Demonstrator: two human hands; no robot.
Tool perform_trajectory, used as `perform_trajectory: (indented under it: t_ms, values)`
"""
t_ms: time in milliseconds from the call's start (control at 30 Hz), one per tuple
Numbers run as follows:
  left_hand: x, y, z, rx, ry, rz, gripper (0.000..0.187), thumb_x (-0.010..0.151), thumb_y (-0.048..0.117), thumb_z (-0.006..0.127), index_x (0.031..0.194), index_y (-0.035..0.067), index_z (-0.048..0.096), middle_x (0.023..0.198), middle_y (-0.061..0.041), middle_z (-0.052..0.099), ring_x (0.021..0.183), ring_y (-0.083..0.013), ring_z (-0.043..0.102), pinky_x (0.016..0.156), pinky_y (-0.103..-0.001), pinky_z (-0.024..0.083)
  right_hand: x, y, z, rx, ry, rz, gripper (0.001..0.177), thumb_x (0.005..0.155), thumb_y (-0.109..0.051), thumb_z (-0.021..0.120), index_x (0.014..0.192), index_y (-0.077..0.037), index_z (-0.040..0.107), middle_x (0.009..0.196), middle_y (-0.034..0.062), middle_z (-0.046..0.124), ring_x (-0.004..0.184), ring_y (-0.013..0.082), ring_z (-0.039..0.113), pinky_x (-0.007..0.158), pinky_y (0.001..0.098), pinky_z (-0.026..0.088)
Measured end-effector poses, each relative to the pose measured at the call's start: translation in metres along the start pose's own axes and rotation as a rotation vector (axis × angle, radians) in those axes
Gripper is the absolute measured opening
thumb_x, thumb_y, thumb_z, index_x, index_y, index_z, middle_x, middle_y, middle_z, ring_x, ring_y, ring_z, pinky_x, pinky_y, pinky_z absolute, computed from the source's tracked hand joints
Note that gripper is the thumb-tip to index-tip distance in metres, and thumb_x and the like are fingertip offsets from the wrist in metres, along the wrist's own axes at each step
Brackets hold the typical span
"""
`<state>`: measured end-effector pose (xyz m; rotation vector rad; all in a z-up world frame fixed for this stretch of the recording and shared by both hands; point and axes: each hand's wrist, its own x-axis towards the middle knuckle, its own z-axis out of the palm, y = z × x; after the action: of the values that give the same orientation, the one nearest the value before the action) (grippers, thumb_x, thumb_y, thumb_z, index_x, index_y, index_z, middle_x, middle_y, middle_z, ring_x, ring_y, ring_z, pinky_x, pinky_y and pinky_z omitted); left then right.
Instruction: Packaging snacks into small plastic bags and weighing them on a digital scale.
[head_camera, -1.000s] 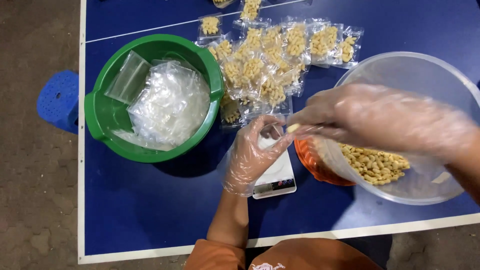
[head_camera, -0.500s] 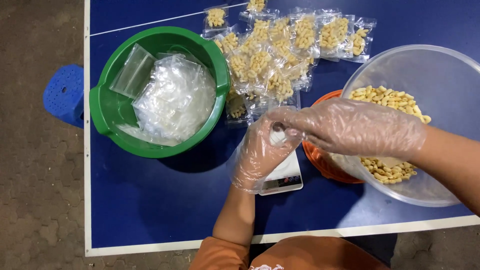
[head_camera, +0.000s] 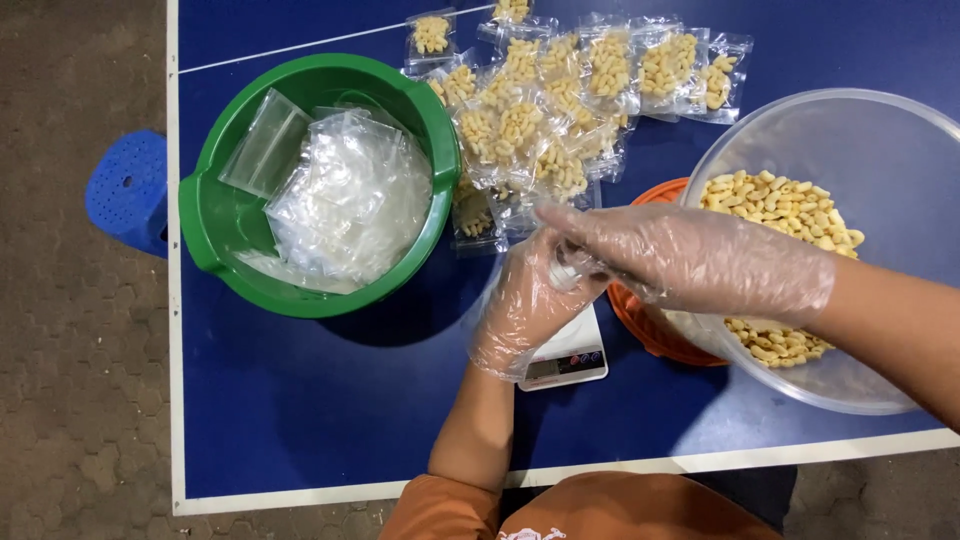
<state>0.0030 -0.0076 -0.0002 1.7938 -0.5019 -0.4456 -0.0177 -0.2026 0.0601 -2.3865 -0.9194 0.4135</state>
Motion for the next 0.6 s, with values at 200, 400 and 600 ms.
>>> perform_trajectory:
  t_ms: [200, 400, 600]
  values:
    - [0.000, -0.009, 0.004, -0.086, 0.028, 0.123, 0.031, 0.083, 0.022, 0.079, 0.111, 0.015, 0.066, 0.108, -0.004, 0.076, 0.102, -0.0140, 0.071, 0.089, -0.031, 0.056, 0.012, -0.014, -0.009, -0.114, -0.053, 0.222, 0.080, 0.065, 0.015, 0.052, 0.135, -0.024, 0.048, 0.087, 0.0052, 0.073, 0.070, 0.0256, 0.068, 0.057, 0.0433, 0.048]
    - [0.001, -0.007, 0.001, 0.037, 0.008, 0.174, 0.041, 0.087, 0.026, 0.071, 0.125, 0.012, 0.067, 0.117, -0.006, 0.076, 0.109, -0.0190, 0.073, 0.095, -0.033, 0.054, 0.018, -0.020, -0.012, -0.260, -0.114, 0.213, 0.050, 0.101, -0.051, 0.037, 0.144, -0.025, 0.041, 0.079, 0.0127, 0.071, 0.063, 0.0370, 0.068, 0.052, 0.0484, 0.048]
    - [0.002, -0.011, 0.003, -0.026, 0.032, 0.065, 0.046, 0.084, 0.032, 0.075, 0.121, 0.008, 0.061, 0.110, -0.010, 0.077, 0.101, -0.0215, 0.075, 0.088, -0.036, 0.057, 0.017, -0.009, -0.004, -0.261, 0.179, -0.198, 0.085, 0.100, -0.002, 0.056, 0.164, -0.011, 0.000, 0.087, 0.0136, 0.053, 0.072, 0.0308, 0.051, 0.066, 0.0455, 0.046]
